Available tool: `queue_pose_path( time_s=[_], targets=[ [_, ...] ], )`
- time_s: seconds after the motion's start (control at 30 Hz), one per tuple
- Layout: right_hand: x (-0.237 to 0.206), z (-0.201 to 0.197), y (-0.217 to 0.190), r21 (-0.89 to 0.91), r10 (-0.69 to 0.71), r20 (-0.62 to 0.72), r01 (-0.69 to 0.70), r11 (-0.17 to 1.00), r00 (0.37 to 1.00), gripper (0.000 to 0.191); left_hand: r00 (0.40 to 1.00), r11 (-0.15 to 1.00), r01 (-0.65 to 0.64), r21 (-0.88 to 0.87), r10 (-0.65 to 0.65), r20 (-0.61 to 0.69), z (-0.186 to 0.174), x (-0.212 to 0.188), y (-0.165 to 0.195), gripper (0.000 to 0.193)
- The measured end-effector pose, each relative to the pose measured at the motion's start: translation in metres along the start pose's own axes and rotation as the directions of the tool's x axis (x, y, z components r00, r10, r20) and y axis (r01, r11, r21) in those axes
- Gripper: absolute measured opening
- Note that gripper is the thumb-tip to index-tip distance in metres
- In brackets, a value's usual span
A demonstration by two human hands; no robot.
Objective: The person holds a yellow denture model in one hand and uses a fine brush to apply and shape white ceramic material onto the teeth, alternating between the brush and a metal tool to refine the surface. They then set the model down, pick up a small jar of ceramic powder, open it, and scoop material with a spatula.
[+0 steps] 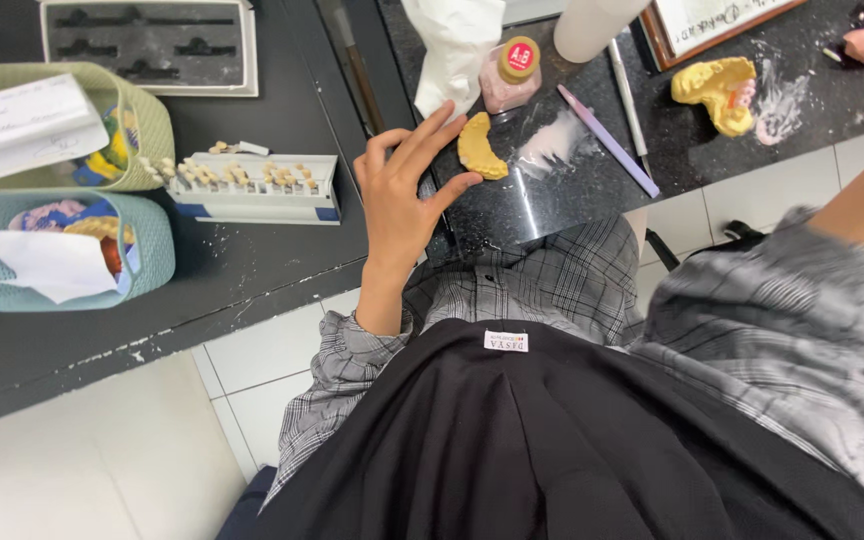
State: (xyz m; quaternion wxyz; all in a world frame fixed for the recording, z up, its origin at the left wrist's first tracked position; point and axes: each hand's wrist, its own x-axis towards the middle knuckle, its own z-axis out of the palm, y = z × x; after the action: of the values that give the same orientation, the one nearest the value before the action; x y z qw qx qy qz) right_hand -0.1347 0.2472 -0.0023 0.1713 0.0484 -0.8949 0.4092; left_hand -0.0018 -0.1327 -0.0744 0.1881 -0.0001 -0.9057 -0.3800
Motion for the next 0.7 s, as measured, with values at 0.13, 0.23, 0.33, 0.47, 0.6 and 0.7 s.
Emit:
queue_pose_path(
  time_s=[0.13,0.23,0.33,0.47,0.6,0.7],
  targets=[
    [0.011,0.013,0.008,-0.083,0.037,0.098,-0.029,0.996,0.994,0.035,1.000,1.000,0.009,-0.018,-0.009,-0.011,0.001,0.001,0.000,0.065],
    [0.029,0.009,0.013,-0.105,0.052,0.127,-0.039,0.994,0.991,0.035,1.000,0.999,0.017,-0.044,-0.017,-0.012,0.000,0.000,0.001,0.065],
    [0.043,0.011,0.021,-0.121,0.061,0.139,-0.044,0.992,0.988,0.035,1.000,0.996,0.023,-0.084,-0.024,-0.015,-0.003,-0.001,0.002,0.064],
    [0.045,0.018,0.029,-0.122,0.062,0.146,-0.044,0.992,0.987,0.034,0.999,0.990,0.027,-0.137,-0.032,-0.033,-0.010,0.000,0.007,0.060],
    [0.039,0.020,0.028,-0.125,0.059,0.140,-0.042,0.991,0.988,0.034,0.995,0.991,0.016,-0.134,-0.029,-0.091,-0.025,-0.004,0.015,0.054],
    [0.034,0.020,0.028,-0.118,0.057,0.130,-0.041,0.992,0.990,0.034,0.989,0.988,-0.001,-0.153,-0.022,-0.149,-0.052,-0.012,0.012,0.048]
  ],
)
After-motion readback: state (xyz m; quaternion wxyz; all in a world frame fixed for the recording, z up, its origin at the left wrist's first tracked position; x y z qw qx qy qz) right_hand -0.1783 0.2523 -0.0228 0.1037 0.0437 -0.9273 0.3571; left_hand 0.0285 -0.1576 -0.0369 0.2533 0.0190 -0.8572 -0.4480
